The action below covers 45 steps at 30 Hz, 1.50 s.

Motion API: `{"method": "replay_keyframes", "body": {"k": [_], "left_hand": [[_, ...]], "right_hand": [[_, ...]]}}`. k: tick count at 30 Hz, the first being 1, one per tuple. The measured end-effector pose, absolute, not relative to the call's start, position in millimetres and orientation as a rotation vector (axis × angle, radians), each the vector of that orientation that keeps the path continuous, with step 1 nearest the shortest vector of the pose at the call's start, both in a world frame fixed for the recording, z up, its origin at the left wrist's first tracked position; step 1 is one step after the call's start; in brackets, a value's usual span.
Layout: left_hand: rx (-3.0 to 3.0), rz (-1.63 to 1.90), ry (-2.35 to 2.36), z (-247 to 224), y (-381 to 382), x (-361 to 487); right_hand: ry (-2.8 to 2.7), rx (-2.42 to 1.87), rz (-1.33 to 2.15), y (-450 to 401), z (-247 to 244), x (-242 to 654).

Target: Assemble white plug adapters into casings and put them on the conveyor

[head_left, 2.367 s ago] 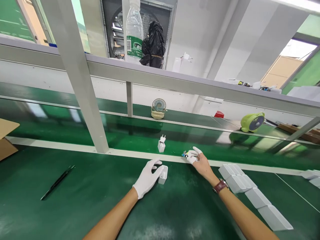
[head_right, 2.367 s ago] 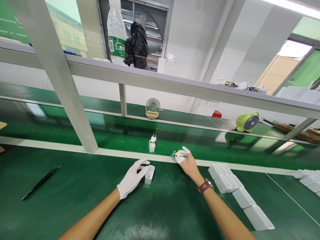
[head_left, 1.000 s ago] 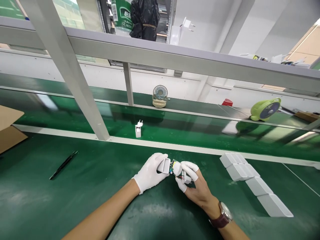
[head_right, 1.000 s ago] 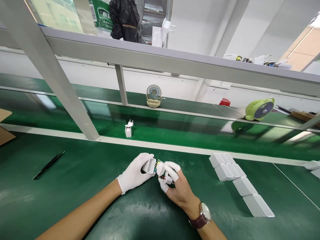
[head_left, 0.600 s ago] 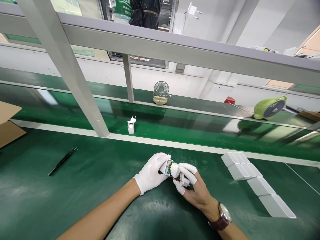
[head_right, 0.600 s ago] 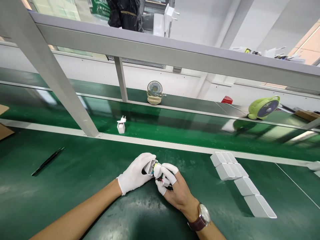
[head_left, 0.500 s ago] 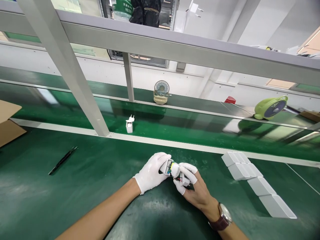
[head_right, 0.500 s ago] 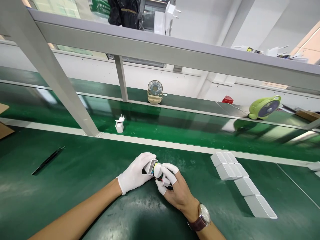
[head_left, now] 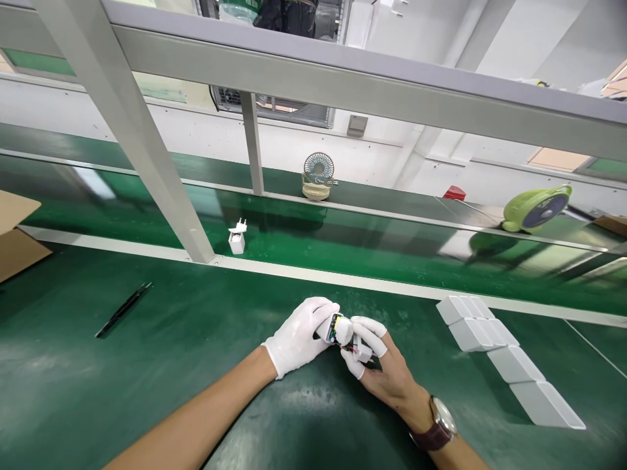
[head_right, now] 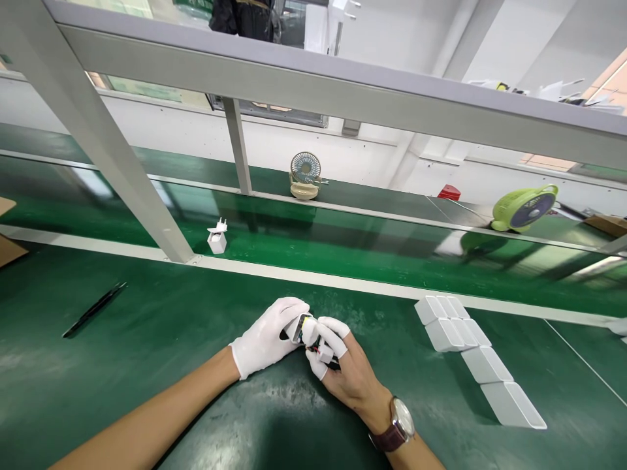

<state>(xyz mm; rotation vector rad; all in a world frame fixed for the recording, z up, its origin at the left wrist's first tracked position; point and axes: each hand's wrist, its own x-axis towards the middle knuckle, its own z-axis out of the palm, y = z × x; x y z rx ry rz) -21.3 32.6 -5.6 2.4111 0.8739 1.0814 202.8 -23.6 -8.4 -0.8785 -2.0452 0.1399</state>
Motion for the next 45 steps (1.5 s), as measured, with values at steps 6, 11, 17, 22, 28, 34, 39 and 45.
{"method": "replay_keyframes", "body": {"k": [6,11,17,22,28,34,39,45], "left_hand": [[2.408,1.109,0.840,-6.2,32.7,-21.5],[2.432,1.151,0.794,-10.7,33.9,-22.3],[2.426,1.165,0.763,-10.7,35.3,-20.8],[2.416,1.156,0.770,-7.7,35.5,-19.8],[2.408,1.115,0.790,-8.5,34.7,-20.4],[2.412,1.138,0.759,-9.4,36.1,-19.2],[2.405,1.136,0.765,-8.7,35.8,-18.2],[2.385,1.107,0.784,-10.1,35.9,-18.0]], "right_hand": [[-2.051,-0.904,0.115,-23.5,-11.9,201.8],[-2.045,-0.881,0.099,-22.0,-10.3,200.6],[-2.046,-0.872,0.134,-23.3,-6.7,200.9],[-2.049,-0.858,0.114,-23.3,-3.6,201.0],[-2.057,-0.869,0.107,-23.6,-2.4,201.7],[-2.073,-0.877,0.105,-23.5,-4.4,203.1],[-2.076,-0.898,0.085,-23.2,-5.6,204.1],[-2.082,-0.901,0.093,-21.8,-3.6,203.8]]}}
